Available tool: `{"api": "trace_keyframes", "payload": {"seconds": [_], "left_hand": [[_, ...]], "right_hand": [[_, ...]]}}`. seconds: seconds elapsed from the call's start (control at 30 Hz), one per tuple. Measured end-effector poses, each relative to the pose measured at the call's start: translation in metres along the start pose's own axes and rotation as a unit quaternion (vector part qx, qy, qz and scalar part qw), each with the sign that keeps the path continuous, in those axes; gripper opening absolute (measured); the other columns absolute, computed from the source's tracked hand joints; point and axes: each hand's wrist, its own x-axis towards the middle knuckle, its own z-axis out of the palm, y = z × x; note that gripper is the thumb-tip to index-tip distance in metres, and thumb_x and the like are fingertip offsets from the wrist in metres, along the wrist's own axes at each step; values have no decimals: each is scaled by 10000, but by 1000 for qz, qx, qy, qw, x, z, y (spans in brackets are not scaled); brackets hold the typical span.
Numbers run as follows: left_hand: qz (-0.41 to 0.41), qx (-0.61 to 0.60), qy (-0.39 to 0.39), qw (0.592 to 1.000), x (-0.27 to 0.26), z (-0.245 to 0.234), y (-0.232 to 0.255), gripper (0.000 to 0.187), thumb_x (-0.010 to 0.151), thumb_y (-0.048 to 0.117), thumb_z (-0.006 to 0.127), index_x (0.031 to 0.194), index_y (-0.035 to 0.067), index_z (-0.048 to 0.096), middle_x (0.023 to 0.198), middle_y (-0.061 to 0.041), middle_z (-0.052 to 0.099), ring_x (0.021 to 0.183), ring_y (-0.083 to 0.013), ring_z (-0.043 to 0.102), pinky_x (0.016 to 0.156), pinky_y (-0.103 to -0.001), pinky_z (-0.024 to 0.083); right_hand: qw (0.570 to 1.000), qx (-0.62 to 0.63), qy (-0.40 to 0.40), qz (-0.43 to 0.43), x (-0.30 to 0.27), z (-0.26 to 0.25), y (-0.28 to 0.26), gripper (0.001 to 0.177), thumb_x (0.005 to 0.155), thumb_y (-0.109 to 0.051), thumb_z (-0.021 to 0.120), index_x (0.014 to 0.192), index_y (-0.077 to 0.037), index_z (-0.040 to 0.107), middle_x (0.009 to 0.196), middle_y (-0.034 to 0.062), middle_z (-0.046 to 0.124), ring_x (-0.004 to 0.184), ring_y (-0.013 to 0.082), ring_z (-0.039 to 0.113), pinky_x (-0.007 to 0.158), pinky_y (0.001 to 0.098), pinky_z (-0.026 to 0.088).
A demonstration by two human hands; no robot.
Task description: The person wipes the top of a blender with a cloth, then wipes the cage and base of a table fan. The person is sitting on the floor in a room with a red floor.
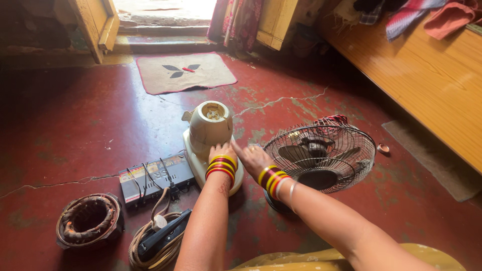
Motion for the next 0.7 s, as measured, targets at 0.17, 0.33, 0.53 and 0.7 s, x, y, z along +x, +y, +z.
{"api": "trace_keyframes", "payload": {"seconds": [0.17, 0.33, 0.53, 0.7], "left_hand": [[6, 39, 1, 999, -3, -5, -9, 435, 944, 178, 574, 1367, 80, 597, 1462, -110, 558, 1444, -290, 440, 1208, -456, 320], [40, 29, 57, 997, 2, -2, 5, 396, 955, 186, 523, 1335, 112, 610, 1467, -76, 539, 1417, -304, 437, 1167, -518, 302], [-87, 54, -11, 995, 12, -4, -11, 360, 1010, 281, 491, 1283, 152, 686, 1380, -93, 620, 1317, -314, 540, 1147, -497, 303], [-45, 59, 53, 996, 2, -5, -10, 283, 956, 247, 559, 1135, 192, 772, 1242, -78, 705, 1229, -284, 621, 1105, -473, 357]], "right_hand": [[976, 153, 64, 140, 7, -35, 4, 1087, 699, 26, 715, 1606, -187, 154, 992, 134, 700, 880, 380, 667, 757, 474, 555], [954, 153, -184, 181, 55, -54, 17, 1198, 704, 29, 768, 1614, -183, 17, 1023, 195, 677, 964, 412, 664, 807, 486, 555], [993, -80, -34, -77, -21, 4, -8, 712, 877, -91, 615, 1541, -34, 362, 941, 115, 673, 918, 301, 673, 863, 414, 544], [974, -82, -52, -207, -51, 26, -3, 588, 846, -123, 582, 1428, -69, 516, 903, 83, 684, 943, 267, 659, 1003, 399, 476]]}}
